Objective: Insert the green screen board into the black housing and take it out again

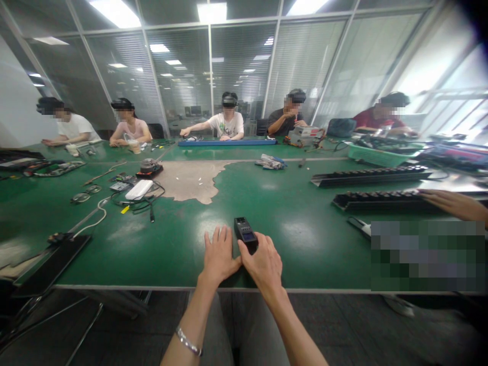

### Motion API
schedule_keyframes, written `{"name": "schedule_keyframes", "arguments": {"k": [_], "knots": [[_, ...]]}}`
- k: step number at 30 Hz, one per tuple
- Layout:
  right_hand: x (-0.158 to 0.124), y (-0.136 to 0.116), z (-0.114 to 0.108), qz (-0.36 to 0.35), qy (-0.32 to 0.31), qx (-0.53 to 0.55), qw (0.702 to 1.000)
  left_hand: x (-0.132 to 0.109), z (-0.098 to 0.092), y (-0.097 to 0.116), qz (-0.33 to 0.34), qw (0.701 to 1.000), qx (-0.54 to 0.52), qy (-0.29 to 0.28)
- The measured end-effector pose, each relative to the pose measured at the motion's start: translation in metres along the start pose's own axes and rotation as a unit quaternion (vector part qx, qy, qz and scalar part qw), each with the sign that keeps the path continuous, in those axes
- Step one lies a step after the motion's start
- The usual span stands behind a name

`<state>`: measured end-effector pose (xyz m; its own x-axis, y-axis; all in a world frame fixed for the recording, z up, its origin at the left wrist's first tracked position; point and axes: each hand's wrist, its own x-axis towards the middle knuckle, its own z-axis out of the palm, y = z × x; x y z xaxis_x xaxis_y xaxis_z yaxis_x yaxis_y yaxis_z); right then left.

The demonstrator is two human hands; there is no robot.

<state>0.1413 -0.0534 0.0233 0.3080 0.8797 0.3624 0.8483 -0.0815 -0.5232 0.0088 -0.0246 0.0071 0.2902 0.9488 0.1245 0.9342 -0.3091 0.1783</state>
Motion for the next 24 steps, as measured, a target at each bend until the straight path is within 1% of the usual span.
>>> {"name": "schedule_keyframes", "arguments": {"k": [8, 16, 24], "knots": [[-0.003, 0.004, 0.003, 0.003, -0.012, -0.002, 1.0, 0.0, 0.002, -0.001, 0.004, 1.0, 0.01, 0.004], [-0.006, 0.011, 0.005, -0.002, -0.003, -0.003, 1.0, -0.001, -0.002, 0.0, 0.005, 1.0, 0.004, -0.003], [-0.002, 0.007, 0.002, -0.002, -0.011, 0.005, 1.0, 0.0, -0.001, 0.0, 0.002, 1.0, 0.011, -0.005]]}}
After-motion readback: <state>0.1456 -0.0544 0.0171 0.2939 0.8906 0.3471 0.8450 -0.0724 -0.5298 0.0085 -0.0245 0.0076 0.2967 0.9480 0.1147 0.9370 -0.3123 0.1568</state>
